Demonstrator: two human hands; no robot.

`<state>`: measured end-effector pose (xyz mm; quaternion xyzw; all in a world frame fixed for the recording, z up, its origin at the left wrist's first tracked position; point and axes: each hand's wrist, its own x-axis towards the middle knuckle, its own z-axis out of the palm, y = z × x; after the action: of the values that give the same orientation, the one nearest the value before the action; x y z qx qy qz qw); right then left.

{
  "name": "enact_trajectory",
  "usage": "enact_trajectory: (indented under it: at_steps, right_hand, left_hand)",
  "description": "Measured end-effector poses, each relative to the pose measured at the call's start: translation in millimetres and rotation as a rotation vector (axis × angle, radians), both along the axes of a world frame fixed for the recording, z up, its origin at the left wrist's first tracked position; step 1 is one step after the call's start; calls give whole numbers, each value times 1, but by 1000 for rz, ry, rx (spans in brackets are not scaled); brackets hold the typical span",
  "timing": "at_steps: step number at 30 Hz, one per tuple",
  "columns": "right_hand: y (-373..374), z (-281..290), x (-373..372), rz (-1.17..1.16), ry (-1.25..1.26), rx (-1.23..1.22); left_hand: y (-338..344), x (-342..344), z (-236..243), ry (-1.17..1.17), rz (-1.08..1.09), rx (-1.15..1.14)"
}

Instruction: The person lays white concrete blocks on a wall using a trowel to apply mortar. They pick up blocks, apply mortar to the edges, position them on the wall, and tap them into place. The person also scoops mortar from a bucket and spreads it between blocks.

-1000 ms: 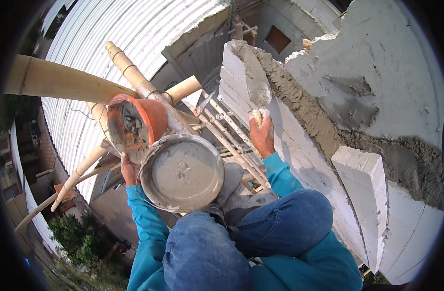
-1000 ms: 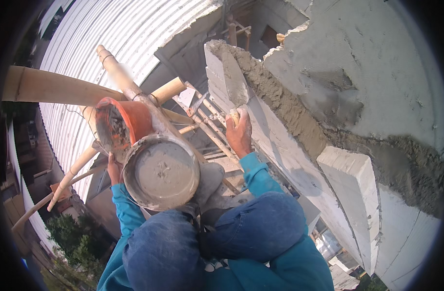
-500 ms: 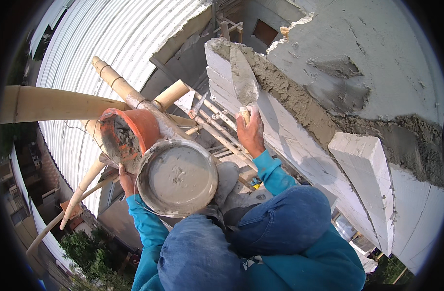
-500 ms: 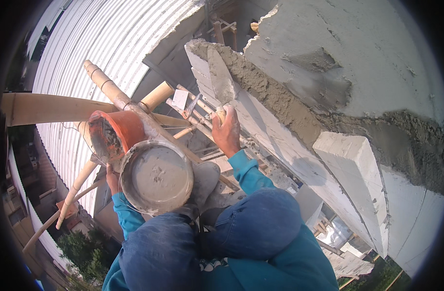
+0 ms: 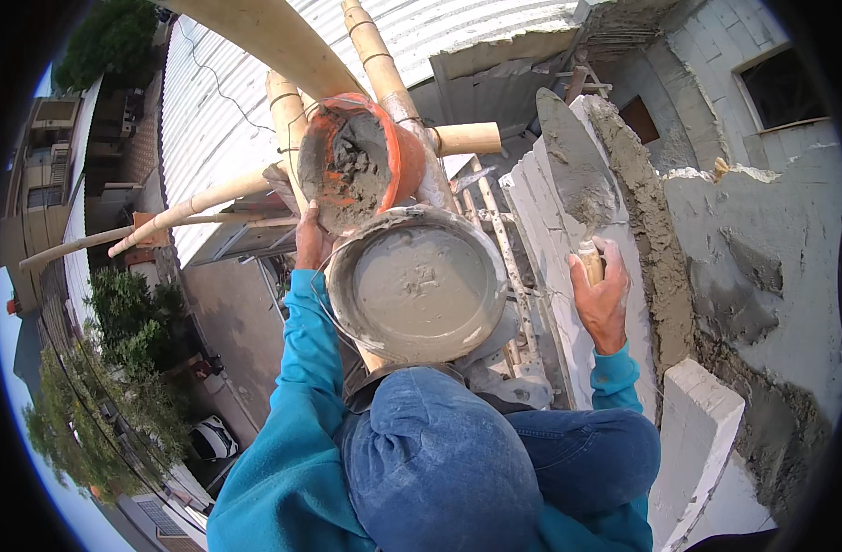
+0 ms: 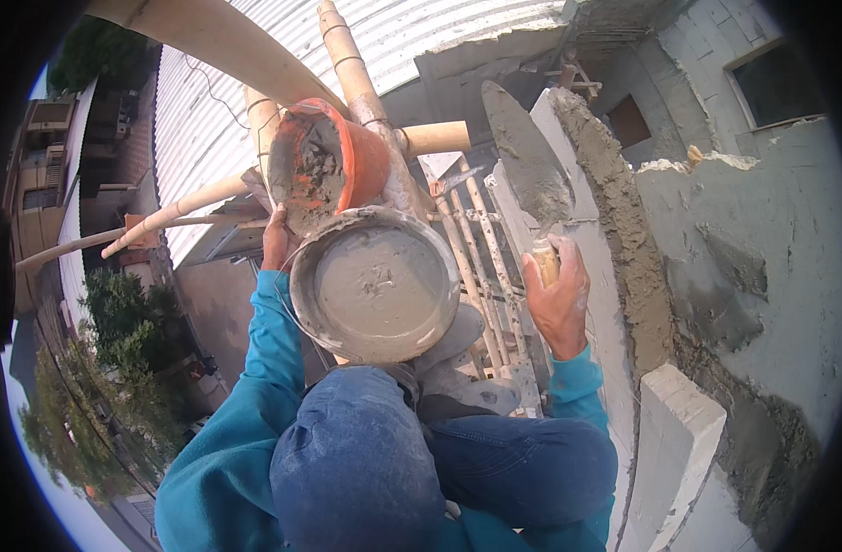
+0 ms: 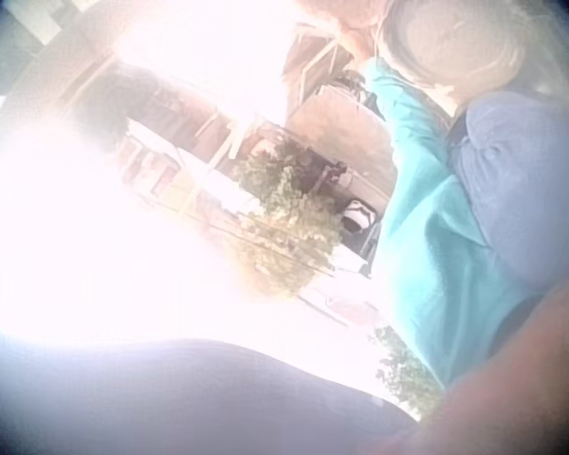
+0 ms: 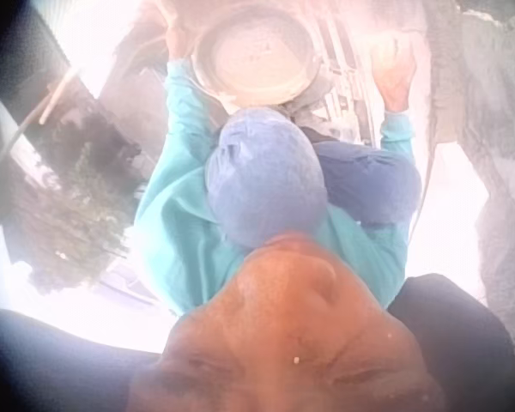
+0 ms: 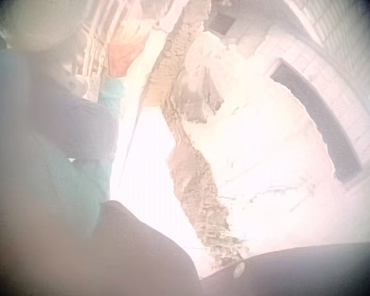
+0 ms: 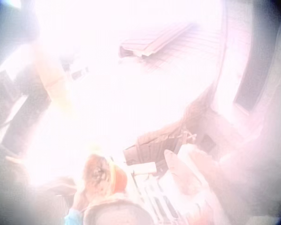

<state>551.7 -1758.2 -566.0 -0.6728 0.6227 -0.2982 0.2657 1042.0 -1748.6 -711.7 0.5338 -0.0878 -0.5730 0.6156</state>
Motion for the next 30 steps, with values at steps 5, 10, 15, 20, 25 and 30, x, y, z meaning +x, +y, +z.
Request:
enact_trajectory:
  at_steps: [5, 10, 15, 20, 25, 30]
  right_hand:
    - [-85, 98, 38, 512, 333, -301]
    - [-94, 160, 104, 811, 649, -328]
    - [-108, 134, 198, 846, 821, -581]
    - [-109, 96, 284, 896, 1096, -598]
    - [-99, 79, 338, 956, 1376, -241]
    - [-108, 71, 349, 1127, 1187, -185]
  left_hand:
    - [1, -3, 1, -66, -6, 41]
    - [0, -12, 8, -74, 44, 38]
    - [-2, -19, 11, -68, 107, 67]
    - [-3, -19, 10, -94, 87, 64]
    - [-3, -20, -2, -148, 161, 96]
    - [-4, -19, -9, -169, 192, 118]
